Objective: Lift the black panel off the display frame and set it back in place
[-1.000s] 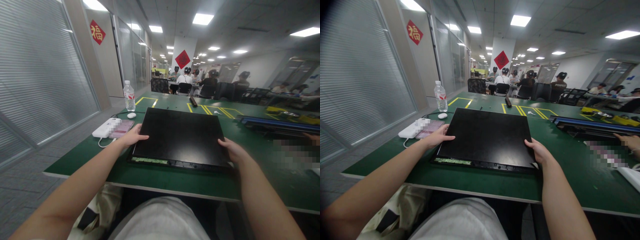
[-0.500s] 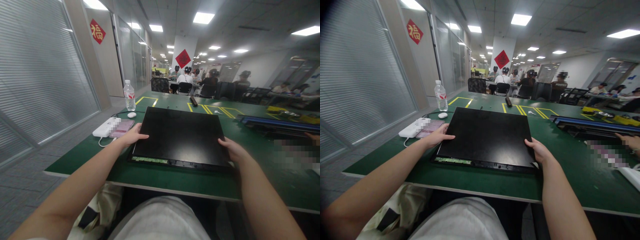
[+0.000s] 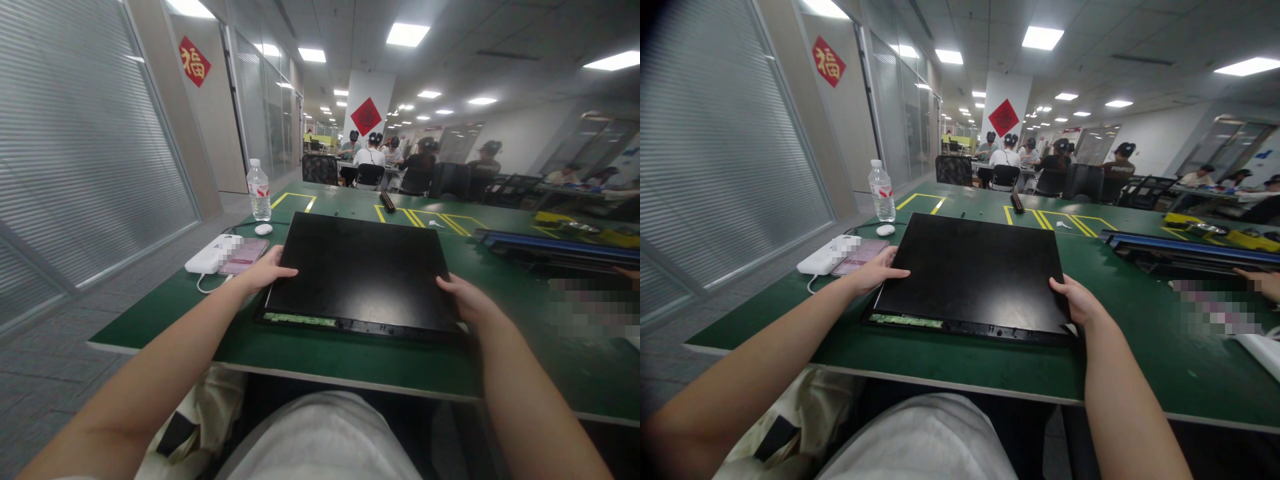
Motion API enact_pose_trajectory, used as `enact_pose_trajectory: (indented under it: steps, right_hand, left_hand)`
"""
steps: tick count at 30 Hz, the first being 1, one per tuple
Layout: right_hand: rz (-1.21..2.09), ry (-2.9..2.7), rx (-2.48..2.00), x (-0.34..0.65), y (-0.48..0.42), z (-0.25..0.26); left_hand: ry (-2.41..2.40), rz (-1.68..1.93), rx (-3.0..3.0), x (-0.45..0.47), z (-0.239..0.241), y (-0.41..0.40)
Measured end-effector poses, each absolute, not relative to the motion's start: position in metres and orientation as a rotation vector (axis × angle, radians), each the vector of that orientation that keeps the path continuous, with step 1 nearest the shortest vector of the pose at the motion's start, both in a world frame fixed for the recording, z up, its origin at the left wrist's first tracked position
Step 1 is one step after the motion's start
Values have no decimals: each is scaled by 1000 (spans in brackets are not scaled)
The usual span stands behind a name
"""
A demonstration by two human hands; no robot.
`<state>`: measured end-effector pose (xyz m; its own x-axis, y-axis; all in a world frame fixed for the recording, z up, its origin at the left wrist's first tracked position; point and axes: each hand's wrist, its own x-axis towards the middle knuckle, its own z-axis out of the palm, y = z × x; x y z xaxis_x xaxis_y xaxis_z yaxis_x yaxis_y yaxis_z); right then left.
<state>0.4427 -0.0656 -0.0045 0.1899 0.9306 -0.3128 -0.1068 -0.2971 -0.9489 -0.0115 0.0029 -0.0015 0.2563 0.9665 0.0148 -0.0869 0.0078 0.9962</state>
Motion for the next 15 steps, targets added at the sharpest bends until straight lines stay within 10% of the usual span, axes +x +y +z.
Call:
enact_pose_trajectory:
  steps: [15]
  right_hand:
    - [1289,-854,-1482,444,-64,-7]
  left_hand:
    - [968,1061,1296,-11,1,2]
